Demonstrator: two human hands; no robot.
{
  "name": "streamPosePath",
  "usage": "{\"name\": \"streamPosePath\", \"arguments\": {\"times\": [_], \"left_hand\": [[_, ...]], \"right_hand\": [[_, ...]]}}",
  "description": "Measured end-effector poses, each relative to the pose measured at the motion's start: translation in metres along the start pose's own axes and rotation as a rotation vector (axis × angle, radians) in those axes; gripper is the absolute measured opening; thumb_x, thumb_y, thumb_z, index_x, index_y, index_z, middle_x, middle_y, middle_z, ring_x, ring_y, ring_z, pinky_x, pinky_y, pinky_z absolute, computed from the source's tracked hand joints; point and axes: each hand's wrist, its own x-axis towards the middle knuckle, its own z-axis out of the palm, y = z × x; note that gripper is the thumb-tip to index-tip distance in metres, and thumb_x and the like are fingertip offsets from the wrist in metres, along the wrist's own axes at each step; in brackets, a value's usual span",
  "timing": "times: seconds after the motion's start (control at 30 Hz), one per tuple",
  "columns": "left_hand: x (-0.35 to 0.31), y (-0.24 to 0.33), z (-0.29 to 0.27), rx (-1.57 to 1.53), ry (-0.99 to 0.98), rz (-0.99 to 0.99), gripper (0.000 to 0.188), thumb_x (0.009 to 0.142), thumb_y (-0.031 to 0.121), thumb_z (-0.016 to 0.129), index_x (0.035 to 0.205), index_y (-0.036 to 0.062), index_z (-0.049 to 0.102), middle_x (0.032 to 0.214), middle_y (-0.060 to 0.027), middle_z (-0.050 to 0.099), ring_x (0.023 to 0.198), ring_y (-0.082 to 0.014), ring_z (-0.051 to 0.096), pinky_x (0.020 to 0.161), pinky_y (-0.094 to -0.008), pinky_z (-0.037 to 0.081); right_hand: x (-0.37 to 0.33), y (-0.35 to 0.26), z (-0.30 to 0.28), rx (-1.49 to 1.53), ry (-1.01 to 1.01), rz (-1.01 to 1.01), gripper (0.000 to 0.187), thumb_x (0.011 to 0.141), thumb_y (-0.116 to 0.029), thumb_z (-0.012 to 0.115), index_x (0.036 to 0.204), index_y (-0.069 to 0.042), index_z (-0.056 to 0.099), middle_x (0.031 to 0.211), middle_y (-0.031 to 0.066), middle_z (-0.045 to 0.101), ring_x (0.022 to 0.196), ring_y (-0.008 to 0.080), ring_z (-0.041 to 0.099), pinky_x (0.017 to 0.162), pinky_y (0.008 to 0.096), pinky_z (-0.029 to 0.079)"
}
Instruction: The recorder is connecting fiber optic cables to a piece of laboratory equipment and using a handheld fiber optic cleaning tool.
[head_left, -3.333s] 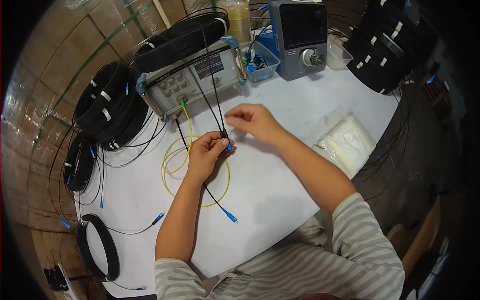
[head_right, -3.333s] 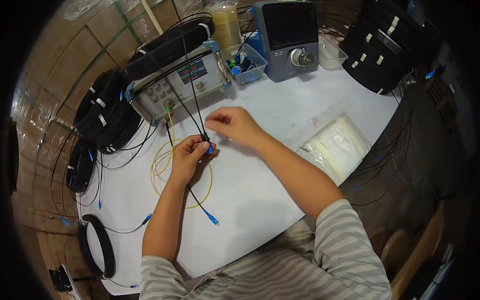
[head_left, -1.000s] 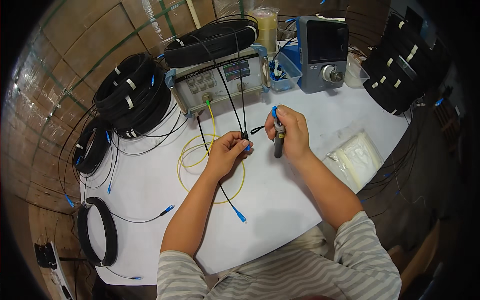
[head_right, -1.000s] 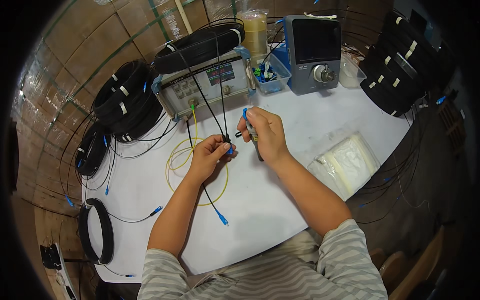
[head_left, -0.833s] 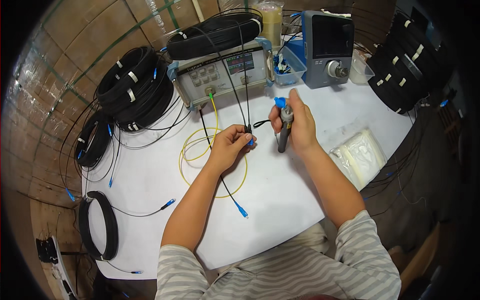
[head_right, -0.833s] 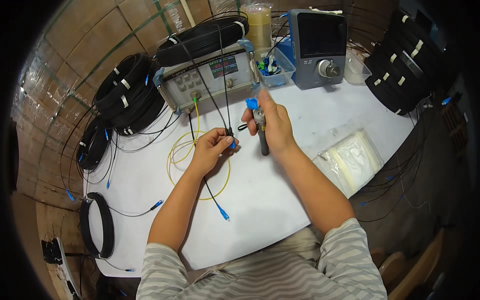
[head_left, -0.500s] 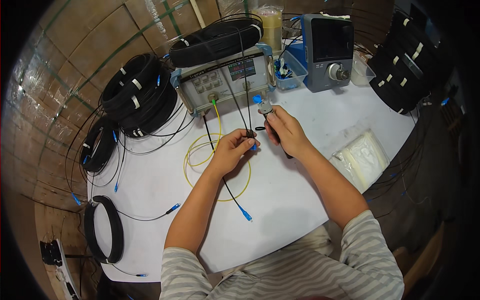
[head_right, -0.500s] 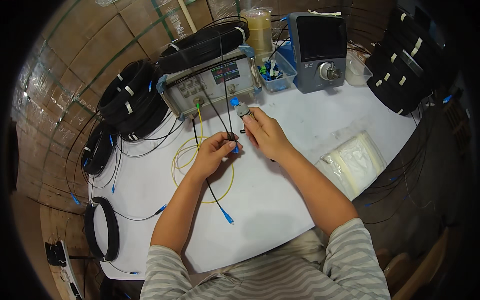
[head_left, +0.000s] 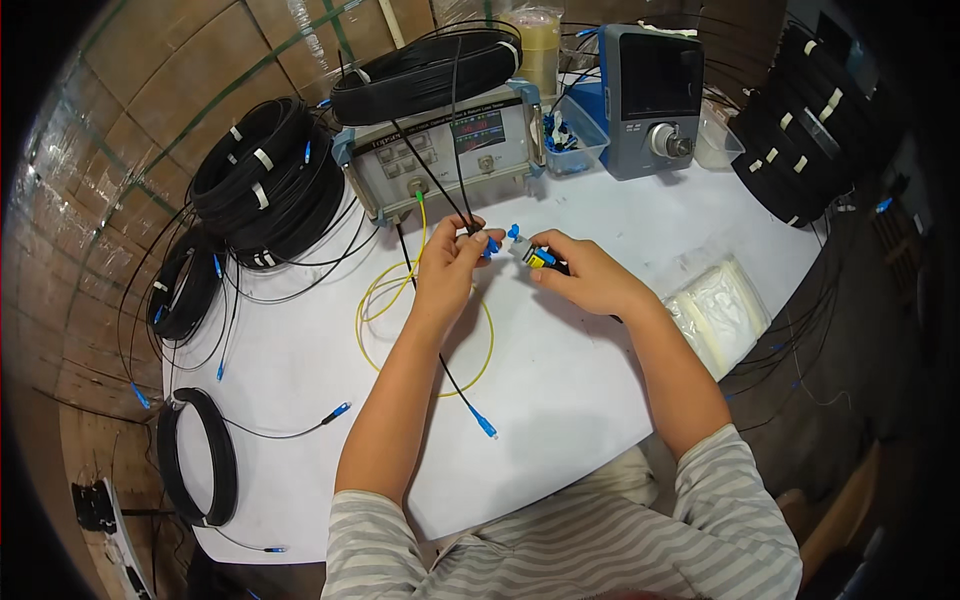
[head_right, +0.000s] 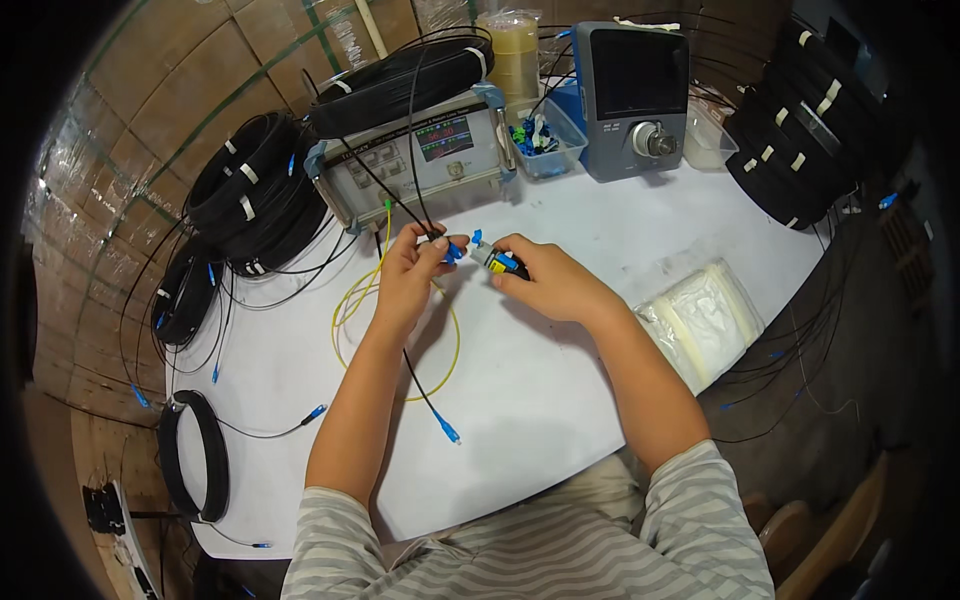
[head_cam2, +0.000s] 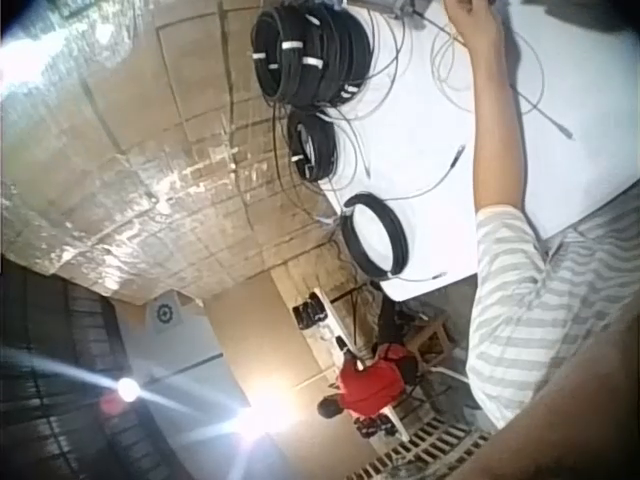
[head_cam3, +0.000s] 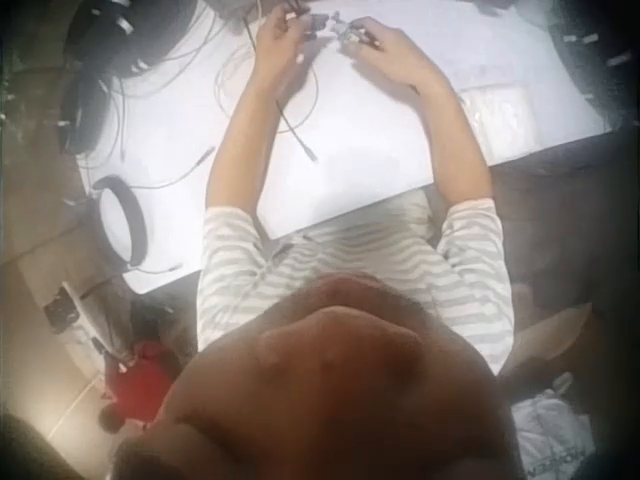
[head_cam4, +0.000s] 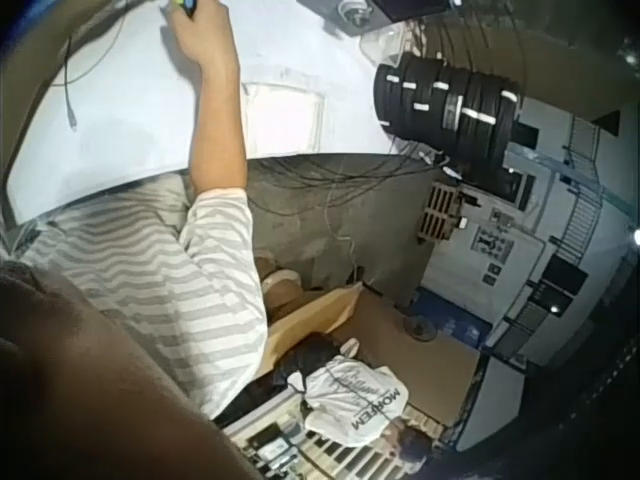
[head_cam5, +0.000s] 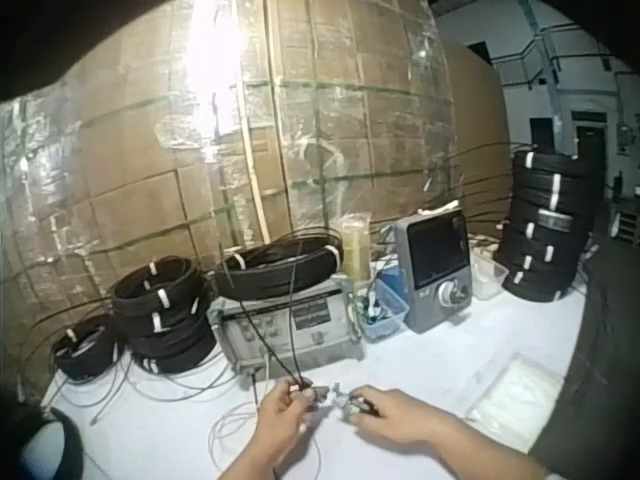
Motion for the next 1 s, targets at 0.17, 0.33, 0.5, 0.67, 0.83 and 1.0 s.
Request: {"name": "streamPosePath", "arguments": {"times": [0.17, 0.33, 0.5, 0.67, 0.83, 1.0], "left_hand": [[0.003, -0.003, -0.005, 0.14, 0.084, 0.124, 0.021, 0.096, 0.016, 0.065, 0.112, 0.0037, 0.06, 0.101, -0.0028, 0.068, 0.093, -0.0101, 0.062, 0.081, -0.0251, 0.048], [0.004, -0.003, -0.005, -0.011, 0.101, 0.079, 0.022, 0.095, 0.016, 0.067, 0.112, 0.0028, 0.061, 0.097, -0.0024, 0.066, 0.09, -0.0115, 0.063, 0.08, -0.0263, 0.051], [0.002, -0.002, -0.001, -0.201, 0.105, 0.034, 0.022, 0.095, 0.016, 0.066, 0.112, 0.0027, 0.059, 0.098, -0.0052, 0.066, 0.088, -0.0134, 0.066, 0.082, -0.0289, 0.055], [0.002, -0.004, -0.002, -0.267, 0.089, 0.014, 0.023, 0.095, 0.016, 0.066, 0.112, 0.0038, 0.057, 0.097, -0.0054, 0.065, 0.09, -0.0146, 0.067, 0.084, -0.0311, 0.057], [-0.002, -0.002, -0.003, -0.292, 0.072, -0.008, 0.022, 0.096, 0.016, 0.065, 0.112, 0.0039, 0.057, 0.098, -0.0053, 0.065, 0.09, -0.0154, 0.067, 0.085, -0.0324, 0.057], [-0.002, -0.006, -0.003, -0.299, 0.055, -0.003, 0.021, 0.096, 0.016, 0.065, 0.112, 0.0049, 0.057, 0.099, -0.0047, 0.065, 0.091, -0.0157, 0.067, 0.086, -0.0333, 0.056]], "right_hand": [[0.002, 0.0, 0.002, -0.02, -0.034, 0.025, 0.041, 0.093, -0.024, 0.064, 0.126, -0.003, 0.053, 0.093, 0.0109, 0.066, 0.084, 0.019, 0.06, 0.077, 0.0322, 0.048], [0.002, -0.001, 0.004, 0.018, -0.029, -0.023, 0.04, 0.093, -0.023, 0.065, 0.125, -0.004, 0.054, 0.083, 0.0059, 0.063, 0.07, 0.0143, 0.056, 0.065, 0.0303, 0.046], [0.003, -0.002, 0.008, 0.079, 0.004, -0.064, 0.039, 0.093, -0.022, 0.066, 0.125, -0.004, 0.054, 0.077, 0.0018, 0.059, 0.06, 0.0099, 0.05, 0.055, 0.0278, 0.042], [0.002, -0.005, 0.007, 0.097, 0.019, -0.06, 0.038, 0.093, -0.022, 0.066, 0.125, -0.004, 0.054, 0.08, 0.002, 0.06, 0.064, 0.0107, 0.052, 0.059, 0.0281, 0.044], [0.002, -0.002, 0.01, 0.101, 0.032, -0.077, 0.037, 0.092, -0.02, 0.067, 0.124, -0.004, 0.055, 0.083, 0.0022, 0.061, 0.073, 0.0114, 0.053, 0.067, 0.0279, 0.044], [0.004, 0.002, 0.012, 0.131, 0.058, -0.13, 0.037, 0.093, -0.018, 0.067, 0.125, -0.004, 0.055, 0.081, 0.0012, 0.059, 0.071, 0.0101, 0.051, 0.065, 0.0274, 0.044]]}}
